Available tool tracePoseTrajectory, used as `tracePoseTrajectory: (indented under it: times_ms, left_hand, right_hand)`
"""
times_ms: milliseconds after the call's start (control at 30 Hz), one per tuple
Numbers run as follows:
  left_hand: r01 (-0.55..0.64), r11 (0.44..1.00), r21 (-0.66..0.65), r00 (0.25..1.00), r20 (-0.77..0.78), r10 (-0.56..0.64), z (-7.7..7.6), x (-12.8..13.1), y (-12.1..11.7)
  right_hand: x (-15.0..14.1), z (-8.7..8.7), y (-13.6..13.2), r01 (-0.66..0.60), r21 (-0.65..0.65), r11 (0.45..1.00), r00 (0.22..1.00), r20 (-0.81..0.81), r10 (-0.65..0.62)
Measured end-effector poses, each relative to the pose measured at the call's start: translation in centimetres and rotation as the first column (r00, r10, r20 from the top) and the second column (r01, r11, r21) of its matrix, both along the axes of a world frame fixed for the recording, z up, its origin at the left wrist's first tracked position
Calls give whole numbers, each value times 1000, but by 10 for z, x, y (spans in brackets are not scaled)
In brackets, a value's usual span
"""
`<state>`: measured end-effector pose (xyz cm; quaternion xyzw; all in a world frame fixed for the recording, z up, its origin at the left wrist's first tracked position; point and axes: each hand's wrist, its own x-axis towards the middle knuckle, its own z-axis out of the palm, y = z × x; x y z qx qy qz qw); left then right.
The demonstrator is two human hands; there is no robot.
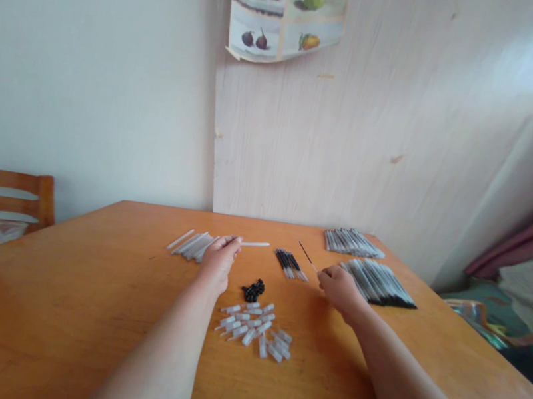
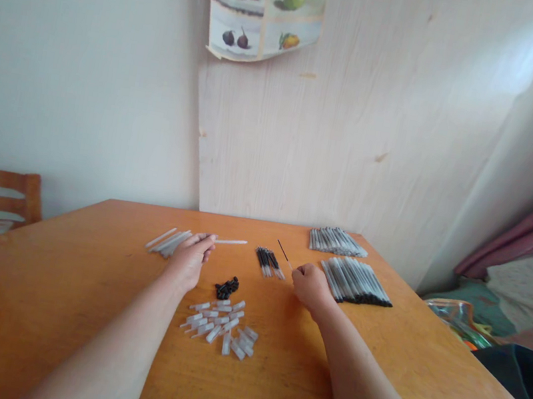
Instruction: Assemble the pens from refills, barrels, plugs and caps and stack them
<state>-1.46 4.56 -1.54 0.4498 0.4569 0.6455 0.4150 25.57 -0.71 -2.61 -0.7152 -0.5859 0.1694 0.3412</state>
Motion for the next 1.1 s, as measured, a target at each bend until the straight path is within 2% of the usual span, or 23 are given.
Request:
tracePoseTrajectory:
  times_ms: [133,300,400,533,567,667,767,833,967,1100]
  left_hand:
    - [71,997,29,972,223,-76,9,-1,-3]
    - [16,993,120,951,304,-52,16,1,-6]
    - [45,982,186,925,363,-111,20,4,-10]
    - [55,970,239,936,325,-133,30,9,-21]
    - [89,969,232,937,311,-160,33,10,-24]
    - [276,950,143,915,265,-306,39,13,-35]
    - [452,890,59,864,220,-453,42,19,-45]
    - [520,854,28,832,210,-514,41,24,-49]
    - [535,845,3,819,246,-519,37,29,-49]
    - [536,844,-5,795,339,-502,35,29,-46]
  right_hand:
    - [-8,6,-7,-93,8,996,976,-198,93]
    - [-18,13,-16,-222,36,974,874,-436,216]
    - [-22,18,-21,-268,80,960,821,-502,271]
    - [-27,24,-27,-327,147,933,762,-543,353]
    - [-29,25,-28,-342,161,926,749,-549,372]
    - [-36,27,-32,-385,193,902,706,-568,423]
    - [-46,30,-39,-444,216,870,669,-566,482]
    - [-52,31,-42,-490,208,847,650,-559,514]
    - [-61,29,-45,-550,196,812,621,-553,555]
    - [-64,25,-44,-484,374,791,636,-470,611]
